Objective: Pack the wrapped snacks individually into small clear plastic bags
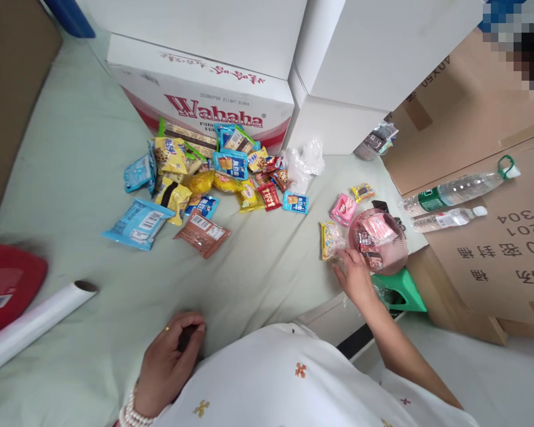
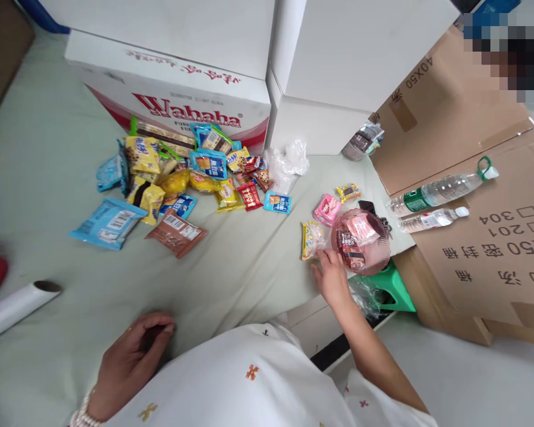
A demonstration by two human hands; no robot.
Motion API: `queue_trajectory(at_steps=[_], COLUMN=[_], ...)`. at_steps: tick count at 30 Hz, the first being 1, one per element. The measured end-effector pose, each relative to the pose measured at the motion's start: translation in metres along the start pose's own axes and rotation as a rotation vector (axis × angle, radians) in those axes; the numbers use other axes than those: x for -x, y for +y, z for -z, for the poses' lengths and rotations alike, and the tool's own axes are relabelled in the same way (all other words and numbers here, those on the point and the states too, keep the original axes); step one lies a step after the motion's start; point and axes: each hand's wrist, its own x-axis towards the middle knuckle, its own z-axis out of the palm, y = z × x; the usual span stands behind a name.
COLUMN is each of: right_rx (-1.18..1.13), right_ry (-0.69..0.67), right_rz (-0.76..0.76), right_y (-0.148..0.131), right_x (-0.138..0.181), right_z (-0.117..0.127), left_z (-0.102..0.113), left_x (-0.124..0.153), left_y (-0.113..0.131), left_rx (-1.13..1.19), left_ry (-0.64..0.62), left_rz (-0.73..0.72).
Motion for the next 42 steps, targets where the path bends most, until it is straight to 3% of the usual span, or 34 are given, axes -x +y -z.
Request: queue_trajectory(at_steps=[2,5,9,13,16,24,30,34,37,40,42], right_rx=[-0.003,0.052,0.131,0.141,0.097,0.151,0.067,-0.314,-0.658,-0.763,-0.743], right_ry=[0.076,0.067,0.059,0.134,0.191,0.06,0.086,0.224,0.312,0.24,0.176], right_rz=[0.026,0.012,-0.137,-0.245,-0.248,-0.299,-0.266,-0.296,-0.504,-0.616,-0.61], right_y=[-0.003,-0.009,-0.027,-0.046,-0.05,-0.039,-0.038,0.003,0.063,0.119,0.138], right_x=[-0.006,-0.015,-0.027,-0.043,-0.052,-0.066,-0.068,-0.045,-0.023,-0.016,-0.022], right_z=[-0.018,-0.03,-0.034,-0.036,-0.036,-0.022,-0.01,0.014,0.042,0.066,0.071], left_z=[-0.001,-0.002,-0.002,-0.001,-0.001,-0.001,-0.001,-0.001,-0.002,-0.003,-0.003], left_x=[0.001,0.003,0.004,0.003,0.003,0.004,0.004,0.004,0.004,0.004,0.004], left_y=[-0.001,-0.002,-0.003,0.0,0.002,0.003,0.002,-0.001,-0.004,-0.007,-0.008], left_rx=[0.009,0.007,-0.003,0.0,0.005,0.015,0.022,0.022,0.014,0.005,0.006], left_ry=[-0.002,-0.002,0.005,0.005,0.015,0.011,0.012,0.004,0.002,-0.003,-0.011], left_rz=[0.012,0.027,0.009,0.001,0.01,0.038,0.029,0.007,-0.006,-0.019,-0.031])
